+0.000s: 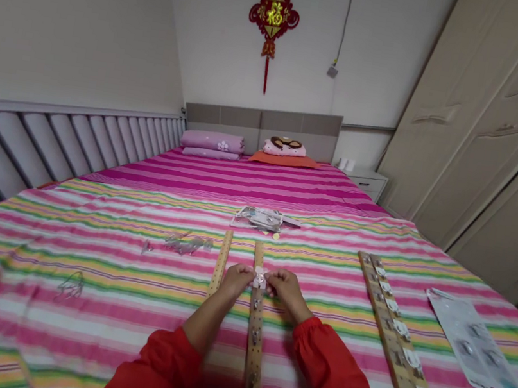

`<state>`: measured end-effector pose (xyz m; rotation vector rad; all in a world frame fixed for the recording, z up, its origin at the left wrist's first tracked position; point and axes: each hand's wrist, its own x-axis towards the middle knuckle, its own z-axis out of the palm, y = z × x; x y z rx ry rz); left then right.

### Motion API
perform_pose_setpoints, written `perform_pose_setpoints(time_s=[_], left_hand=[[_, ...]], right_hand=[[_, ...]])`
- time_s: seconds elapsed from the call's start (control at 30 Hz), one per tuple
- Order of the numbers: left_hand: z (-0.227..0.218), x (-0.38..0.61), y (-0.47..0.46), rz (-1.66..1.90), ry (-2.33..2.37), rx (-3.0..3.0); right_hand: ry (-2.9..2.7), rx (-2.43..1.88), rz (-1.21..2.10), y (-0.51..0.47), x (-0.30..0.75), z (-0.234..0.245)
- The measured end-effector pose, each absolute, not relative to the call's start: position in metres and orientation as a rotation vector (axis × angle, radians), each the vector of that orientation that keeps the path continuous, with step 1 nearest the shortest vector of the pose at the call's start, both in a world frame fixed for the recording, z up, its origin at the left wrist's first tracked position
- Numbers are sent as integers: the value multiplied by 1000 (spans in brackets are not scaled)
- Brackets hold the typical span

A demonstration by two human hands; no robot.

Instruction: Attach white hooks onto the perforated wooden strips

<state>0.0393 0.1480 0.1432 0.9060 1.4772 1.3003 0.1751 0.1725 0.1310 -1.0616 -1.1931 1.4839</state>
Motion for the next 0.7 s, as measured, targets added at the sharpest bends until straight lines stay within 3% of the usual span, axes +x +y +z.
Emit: perform_pose_setpoints(time_s=[0.7], left_hand=[[105,35,176,1213,1701,1000]], right_hand=[[-1127,-1138,1458,197,162,95]])
